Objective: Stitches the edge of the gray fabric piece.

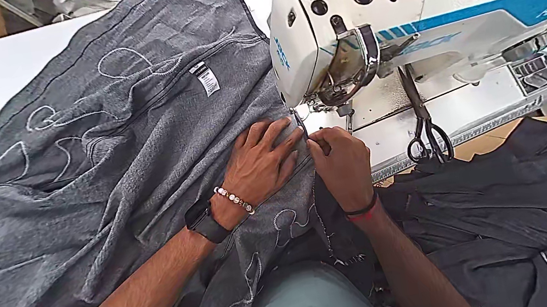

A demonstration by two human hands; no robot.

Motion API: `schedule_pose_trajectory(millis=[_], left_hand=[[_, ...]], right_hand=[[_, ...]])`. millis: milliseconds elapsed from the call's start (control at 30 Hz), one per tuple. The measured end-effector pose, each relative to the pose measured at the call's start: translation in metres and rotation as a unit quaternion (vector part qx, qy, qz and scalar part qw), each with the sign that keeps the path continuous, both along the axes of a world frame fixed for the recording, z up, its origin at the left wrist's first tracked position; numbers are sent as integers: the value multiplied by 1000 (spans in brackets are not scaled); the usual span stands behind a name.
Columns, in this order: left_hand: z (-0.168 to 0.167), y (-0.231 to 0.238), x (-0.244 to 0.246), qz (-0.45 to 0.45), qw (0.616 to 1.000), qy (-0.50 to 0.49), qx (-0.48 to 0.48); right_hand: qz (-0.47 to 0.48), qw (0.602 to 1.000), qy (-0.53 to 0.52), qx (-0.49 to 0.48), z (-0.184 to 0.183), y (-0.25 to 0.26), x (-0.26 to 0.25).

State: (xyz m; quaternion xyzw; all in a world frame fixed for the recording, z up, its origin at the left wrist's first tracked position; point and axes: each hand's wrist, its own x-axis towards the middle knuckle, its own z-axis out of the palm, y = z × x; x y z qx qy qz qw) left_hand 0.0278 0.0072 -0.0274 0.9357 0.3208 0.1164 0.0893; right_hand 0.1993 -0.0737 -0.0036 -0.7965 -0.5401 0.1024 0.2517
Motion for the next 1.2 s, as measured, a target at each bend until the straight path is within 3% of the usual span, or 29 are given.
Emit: schedule_pose_trajectory(millis=[233, 433, 633, 800, 933, 1033, 1133, 1200], left_hand=[[1, 1, -2, -11, 1000, -19, 11], [4, 2, 1, 0, 1000, -23, 5], [6, 3, 4, 10, 1000, -25, 9], [4, 0, 7, 36, 999, 15, 30], [3, 0, 4, -20, 998, -26, 46], [0, -7, 3, -67, 997, -47, 0], [1, -18, 1, -60, 997, -47, -19], [-2, -24, 0, -56, 997, -47, -19]], right_hand=[[76, 987, -136, 31, -9, -19, -12], [34, 999, 0, 37, -8, -17, 3], [-14, 999, 41, -9, -4, -9, 4], [43, 993, -95, 58, -11, -16, -8], [97, 984, -145, 21, -4, -22, -13], [118, 986, -118, 13, 1, -44, -5], [88, 992, -55, 65, -3, -87, -6], [95, 994, -40, 32, -14, -122, -8]])
